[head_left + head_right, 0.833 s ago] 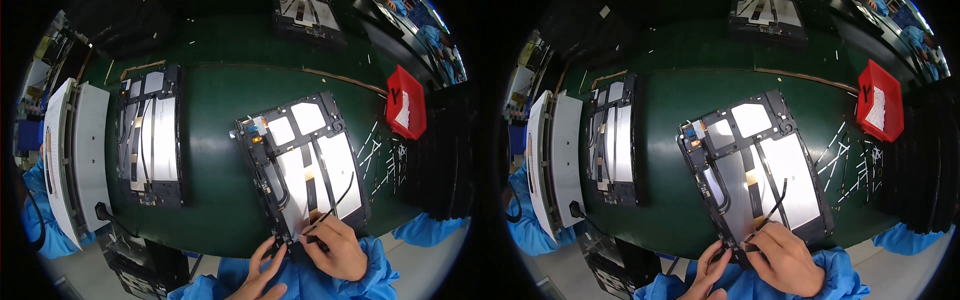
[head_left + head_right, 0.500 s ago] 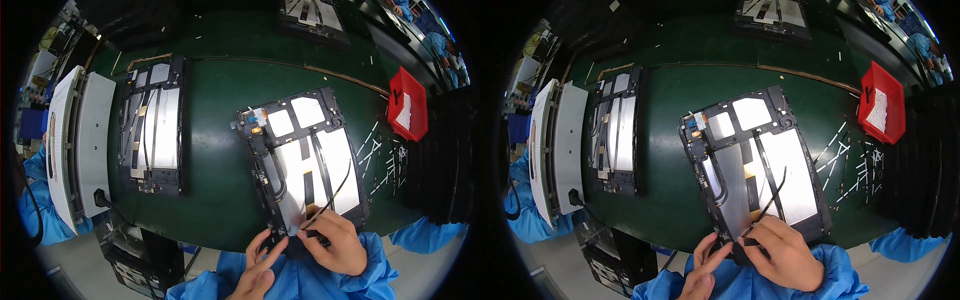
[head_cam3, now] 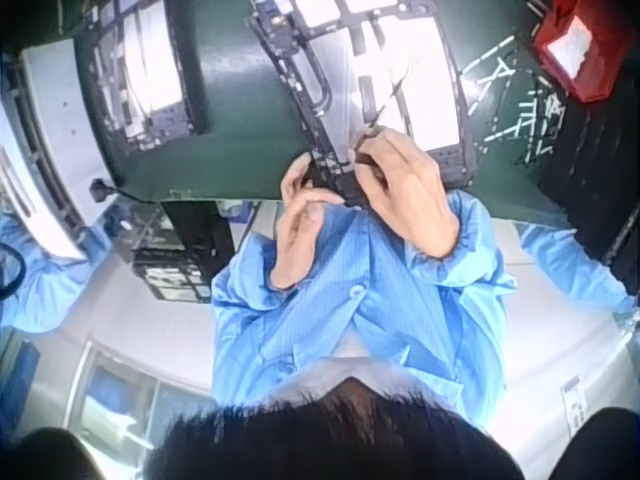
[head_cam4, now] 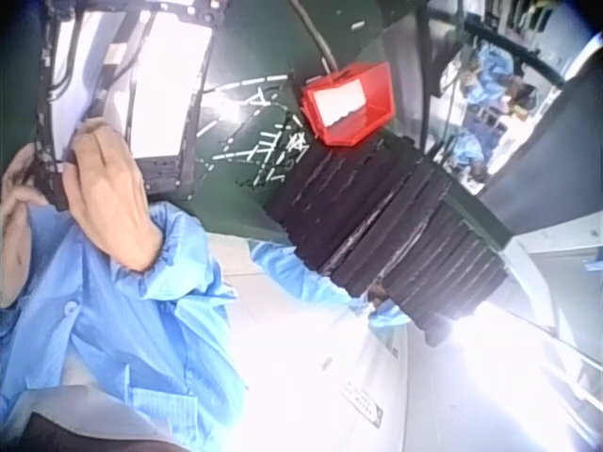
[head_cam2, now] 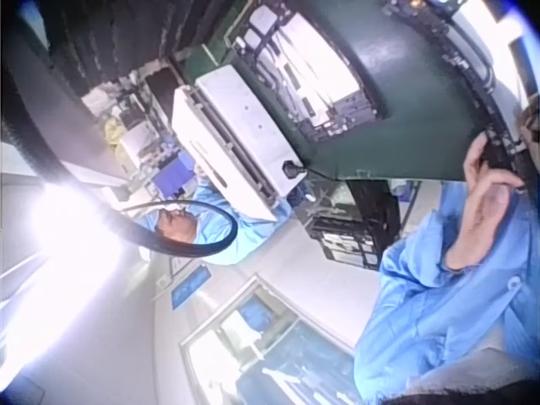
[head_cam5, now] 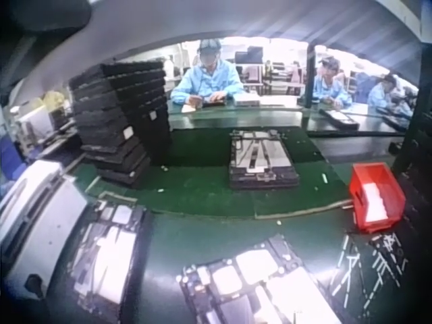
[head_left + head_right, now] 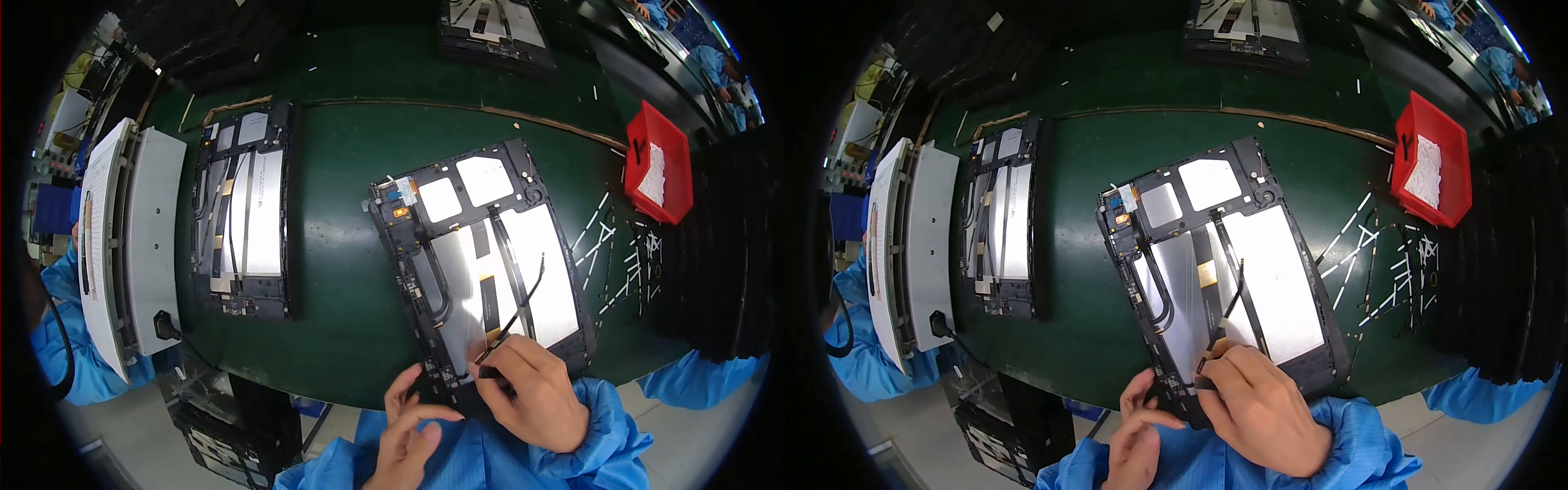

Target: The person takes tablet chassis from an assembly line conveyor and installs ribbon cables into the tablet components by hand.

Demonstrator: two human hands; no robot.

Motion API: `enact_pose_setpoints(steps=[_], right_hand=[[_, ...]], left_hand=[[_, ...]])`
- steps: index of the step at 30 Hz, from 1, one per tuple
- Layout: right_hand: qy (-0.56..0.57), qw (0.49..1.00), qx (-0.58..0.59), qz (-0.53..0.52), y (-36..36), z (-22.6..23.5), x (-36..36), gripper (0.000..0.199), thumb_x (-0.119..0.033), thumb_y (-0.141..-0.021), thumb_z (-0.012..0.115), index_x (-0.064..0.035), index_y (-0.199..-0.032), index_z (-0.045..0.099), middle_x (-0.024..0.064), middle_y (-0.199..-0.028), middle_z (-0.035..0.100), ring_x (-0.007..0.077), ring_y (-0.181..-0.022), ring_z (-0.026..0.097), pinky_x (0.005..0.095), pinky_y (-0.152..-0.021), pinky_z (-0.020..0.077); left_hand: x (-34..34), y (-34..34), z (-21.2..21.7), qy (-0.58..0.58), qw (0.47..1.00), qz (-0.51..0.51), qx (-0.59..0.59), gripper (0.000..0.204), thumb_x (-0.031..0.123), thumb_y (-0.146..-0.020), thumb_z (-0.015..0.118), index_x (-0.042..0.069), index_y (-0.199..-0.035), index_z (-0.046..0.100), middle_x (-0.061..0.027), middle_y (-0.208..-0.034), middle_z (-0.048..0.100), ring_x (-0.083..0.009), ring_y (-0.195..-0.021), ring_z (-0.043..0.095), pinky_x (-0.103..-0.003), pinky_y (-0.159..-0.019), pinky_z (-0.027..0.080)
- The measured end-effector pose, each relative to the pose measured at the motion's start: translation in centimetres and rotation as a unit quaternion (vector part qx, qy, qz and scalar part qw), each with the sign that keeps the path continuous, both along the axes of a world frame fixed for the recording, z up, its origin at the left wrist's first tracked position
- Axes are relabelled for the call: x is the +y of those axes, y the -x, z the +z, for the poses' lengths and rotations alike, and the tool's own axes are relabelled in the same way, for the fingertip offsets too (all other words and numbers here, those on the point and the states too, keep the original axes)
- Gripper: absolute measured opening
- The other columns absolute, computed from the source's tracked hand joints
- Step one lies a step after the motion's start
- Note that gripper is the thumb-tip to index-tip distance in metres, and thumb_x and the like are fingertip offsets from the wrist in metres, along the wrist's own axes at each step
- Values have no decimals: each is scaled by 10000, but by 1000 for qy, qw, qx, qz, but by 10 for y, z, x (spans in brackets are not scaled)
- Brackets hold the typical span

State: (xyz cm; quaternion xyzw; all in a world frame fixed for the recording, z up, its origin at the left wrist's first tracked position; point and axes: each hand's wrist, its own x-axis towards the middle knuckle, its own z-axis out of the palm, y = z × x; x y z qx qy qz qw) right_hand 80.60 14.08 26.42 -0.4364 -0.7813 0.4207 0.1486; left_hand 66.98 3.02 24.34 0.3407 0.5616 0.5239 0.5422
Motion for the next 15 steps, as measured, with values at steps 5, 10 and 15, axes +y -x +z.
enact_pose_setpoints(steps=[5,10,15], right_hand=[[-10,1000,3,30,1,3,3,200,-28,-721,642,20,-902,571,145,-878,537,306,-803,578,354,-694,489],[9,998,10,61,2,5,5,195,-10,-721,631,27,-906,583,130,-862,512,295,-835,559,352,-697,478],[23,998,-17,55,6,8,7,191,4,-708,623,31,-893,588,118,-844,506,286,-810,548,354,-678,471]], left_hand=[[2,-3,-28,-7,982,80,172,154,93,-749,666,80,-878,582,-174,-1336,236,-320,-1266,259,-396,-1008,238],[20,-2,-34,-20,976,102,190,156,86,-742,685,85,-846,568,-160,-1281,332,-323,-1235,316,-395,-990,274],[23,0,-30,13,986,105,131,157,49,-740,675,84,-837,556,-147,-1253,380,-322,-1214,345,-387,-998,268]])
